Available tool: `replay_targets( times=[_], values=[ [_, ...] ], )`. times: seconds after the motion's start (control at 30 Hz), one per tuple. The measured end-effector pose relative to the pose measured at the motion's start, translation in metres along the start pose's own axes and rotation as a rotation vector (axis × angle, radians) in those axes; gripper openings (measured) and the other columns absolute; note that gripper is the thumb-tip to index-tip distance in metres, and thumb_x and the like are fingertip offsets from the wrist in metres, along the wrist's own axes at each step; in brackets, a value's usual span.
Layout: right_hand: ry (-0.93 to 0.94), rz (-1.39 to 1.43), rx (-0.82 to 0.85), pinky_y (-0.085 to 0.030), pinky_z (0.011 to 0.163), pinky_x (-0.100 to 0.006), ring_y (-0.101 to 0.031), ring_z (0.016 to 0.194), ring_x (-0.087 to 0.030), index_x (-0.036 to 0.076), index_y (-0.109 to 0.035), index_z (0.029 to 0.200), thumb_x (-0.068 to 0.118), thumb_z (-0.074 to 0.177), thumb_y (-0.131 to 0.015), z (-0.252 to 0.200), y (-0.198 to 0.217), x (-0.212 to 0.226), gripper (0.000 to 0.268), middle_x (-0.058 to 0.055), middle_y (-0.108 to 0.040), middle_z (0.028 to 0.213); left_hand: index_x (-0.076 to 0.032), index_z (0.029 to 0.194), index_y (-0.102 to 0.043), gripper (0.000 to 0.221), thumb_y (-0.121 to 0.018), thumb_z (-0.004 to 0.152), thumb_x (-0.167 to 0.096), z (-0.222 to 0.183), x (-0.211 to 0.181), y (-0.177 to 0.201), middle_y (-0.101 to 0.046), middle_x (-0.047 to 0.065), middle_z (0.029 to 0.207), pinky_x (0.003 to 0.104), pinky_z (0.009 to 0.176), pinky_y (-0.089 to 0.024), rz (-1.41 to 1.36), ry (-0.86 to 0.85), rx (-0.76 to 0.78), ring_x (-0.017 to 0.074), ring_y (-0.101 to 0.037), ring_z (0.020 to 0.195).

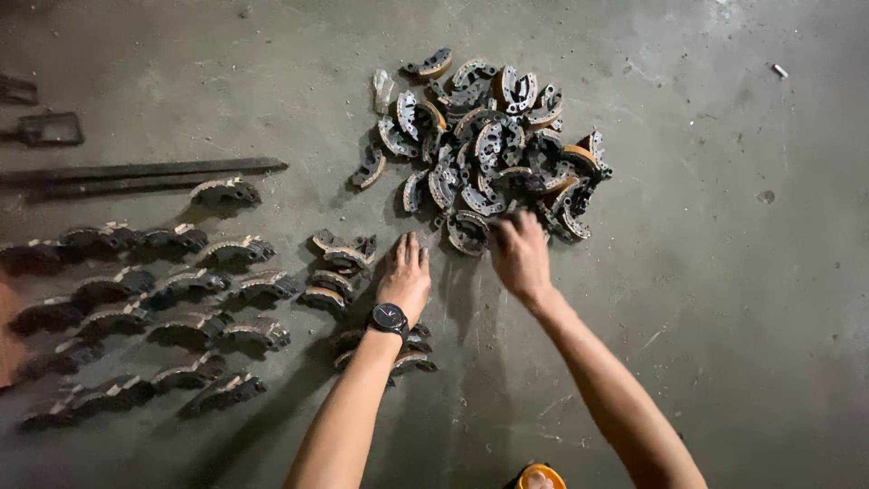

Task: The recorder sorts and stacks a large quantity of motorcycle brake shoes on the floor.

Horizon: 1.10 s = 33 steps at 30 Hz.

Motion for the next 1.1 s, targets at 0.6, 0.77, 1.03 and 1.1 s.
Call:
replay_targets(
  times=[0.6, 0.77, 1.03, 1.1],
  values=[
    [-0.191, 0.124, -0.028, -0.047, 0.093, -0.046, -0.056, 0.108, -0.037, 0.002, -0.062, 0.119, 0.010, 0.094, -0.073, -0.031, 0.009, 0.025, 0.028, -0.018, -0.058, 0.114, 0.005, 0.147, -0.045, 0.064, -0.059, 0.086, 0.002, 0.002, 0.002, -0.011, -0.021, 0.027, 0.164, 0.049, 0.111, -0.038, -0.109, 0.035, 0.073, 0.0435, -0.024, 0.150],
    [-0.199, 0.099, -0.046, -0.047, 0.094, -0.047, -0.056, 0.109, -0.037, 0.002, -0.063, 0.118, 0.009, 0.093, -0.072, -0.035, 0.002, 0.025, 0.028, -0.017, -0.058, 0.114, 0.006, 0.147, -0.044, 0.063, -0.058, 0.086, 0.000, 0.000, -0.001, 0.006, -0.020, 0.027, 0.163, 0.052, 0.117, -0.033, -0.089, 0.017, 0.097, 0.0428, -0.023, 0.150],
    [-0.124, 0.038, 0.051, -0.044, 0.094, -0.048, -0.053, 0.112, -0.037, 0.007, -0.062, 0.121, 0.015, 0.079, -0.079, -0.025, -0.013, 0.043, 0.046, -0.015, -0.059, 0.121, 0.007, 0.144, -0.047, 0.058, -0.058, 0.089, -0.004, -0.001, 0.000, 0.003, -0.026, 0.028, 0.161, 0.050, 0.120, -0.032, -0.040, 0.007, 0.044, 0.0430, -0.028, 0.149],
    [-0.147, 0.018, 0.086, -0.044, 0.093, -0.048, -0.053, 0.112, -0.037, 0.007, -0.062, 0.121, 0.016, 0.080, -0.079, -0.027, -0.018, 0.042, 0.046, -0.016, -0.059, 0.120, 0.007, 0.144, -0.048, 0.057, -0.058, 0.089, -0.005, 0.000, 0.000, 0.000, -0.027, 0.027, 0.160, 0.051, 0.120, -0.032, -0.033, 0.013, 0.038, 0.0423, -0.028, 0.148]
  ],
)
Point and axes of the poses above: each hand's wrist, its own z-axis towards the middle knuckle, its own y-axis out of the back of the hand, x = y × z, the point moved 6 cm from there along z, towards the middle knuckle
